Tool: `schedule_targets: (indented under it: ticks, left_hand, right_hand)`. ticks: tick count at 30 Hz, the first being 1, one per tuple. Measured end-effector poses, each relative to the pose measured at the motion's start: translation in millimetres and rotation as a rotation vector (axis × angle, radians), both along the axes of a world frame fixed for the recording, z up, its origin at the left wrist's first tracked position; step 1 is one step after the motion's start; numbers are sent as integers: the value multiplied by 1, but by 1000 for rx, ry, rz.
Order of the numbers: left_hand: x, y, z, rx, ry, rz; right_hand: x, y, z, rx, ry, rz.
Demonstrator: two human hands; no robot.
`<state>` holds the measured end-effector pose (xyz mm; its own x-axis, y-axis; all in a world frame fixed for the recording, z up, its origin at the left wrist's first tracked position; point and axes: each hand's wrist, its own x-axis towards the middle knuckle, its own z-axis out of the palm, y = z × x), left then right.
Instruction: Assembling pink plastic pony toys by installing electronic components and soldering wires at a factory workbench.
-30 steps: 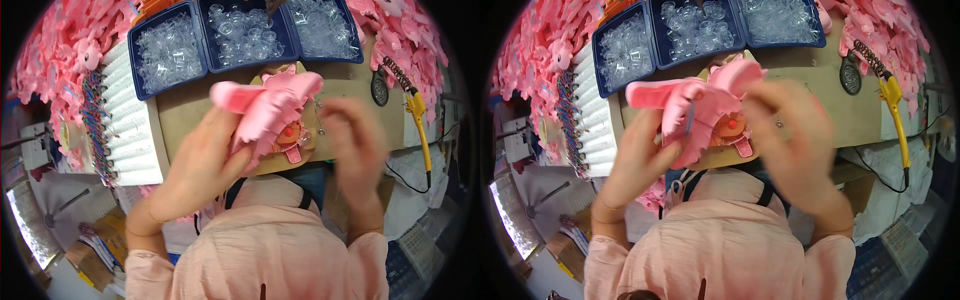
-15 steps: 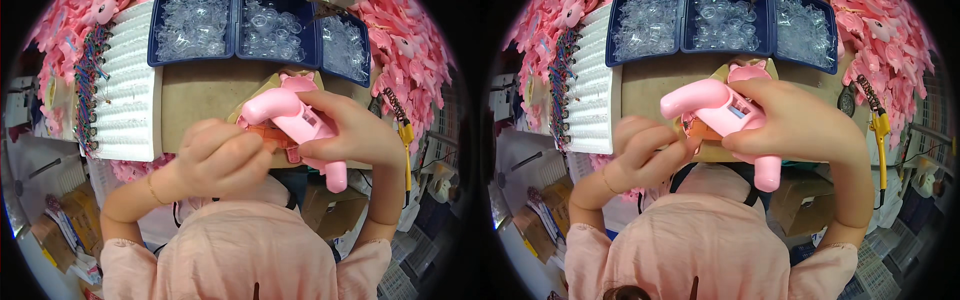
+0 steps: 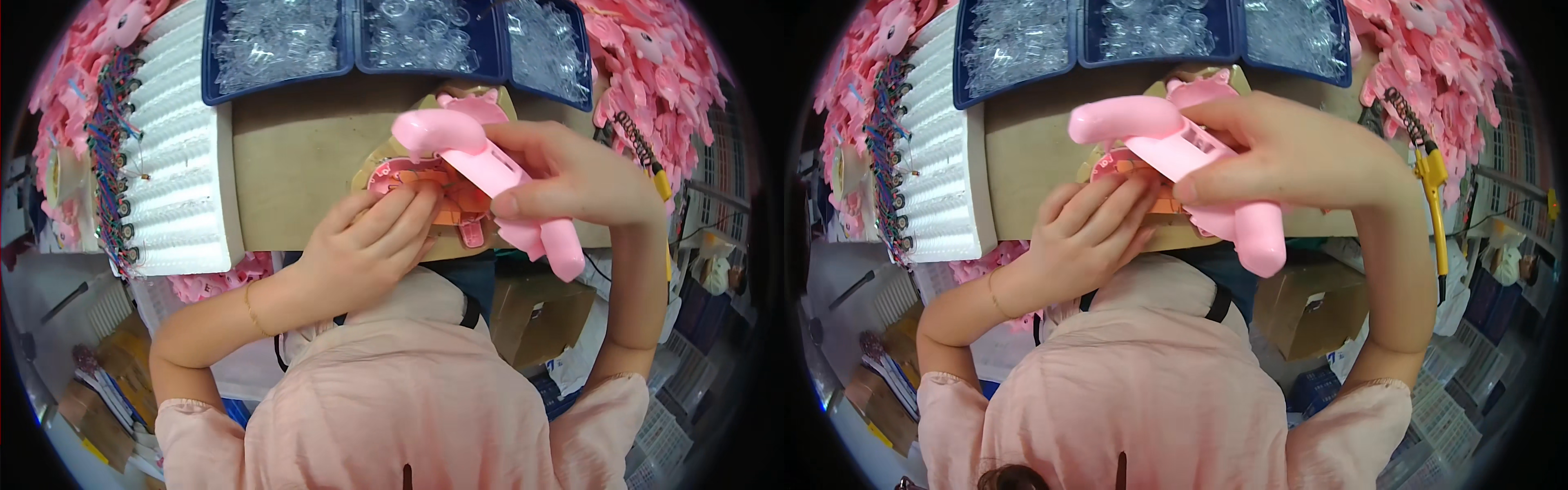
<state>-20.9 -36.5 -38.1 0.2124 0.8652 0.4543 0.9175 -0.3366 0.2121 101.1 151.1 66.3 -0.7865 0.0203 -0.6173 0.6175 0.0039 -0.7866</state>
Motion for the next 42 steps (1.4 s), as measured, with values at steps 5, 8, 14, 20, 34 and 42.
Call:
schedule_targets:
  ticks: [5, 8, 14, 20, 34, 42]
  left_hand:
    - [16, -9, 23, -118, 501, 28]
    - [19, -11, 33, -146, 713, -29]
    - [31, -7, 42, -212, 926, -98]
    - [36, -14, 35, -244, 767, 13]
    - [41, -7, 31, -120, 714, 64]
    - [45, -4, 37, -156, 812, 79]
  right_hand:
    - [0, 4, -1, 54, -24, 21]
    - [1, 6, -2, 134, -97, 43]
    - [-19, 11, -4, 435, -62, 351]
    - [-21, -20, -9, 861, 124, 330]
    - [64, -73, -78, 1292, 422, -329]
    - [84, -50, -67, 996, 421, -455]
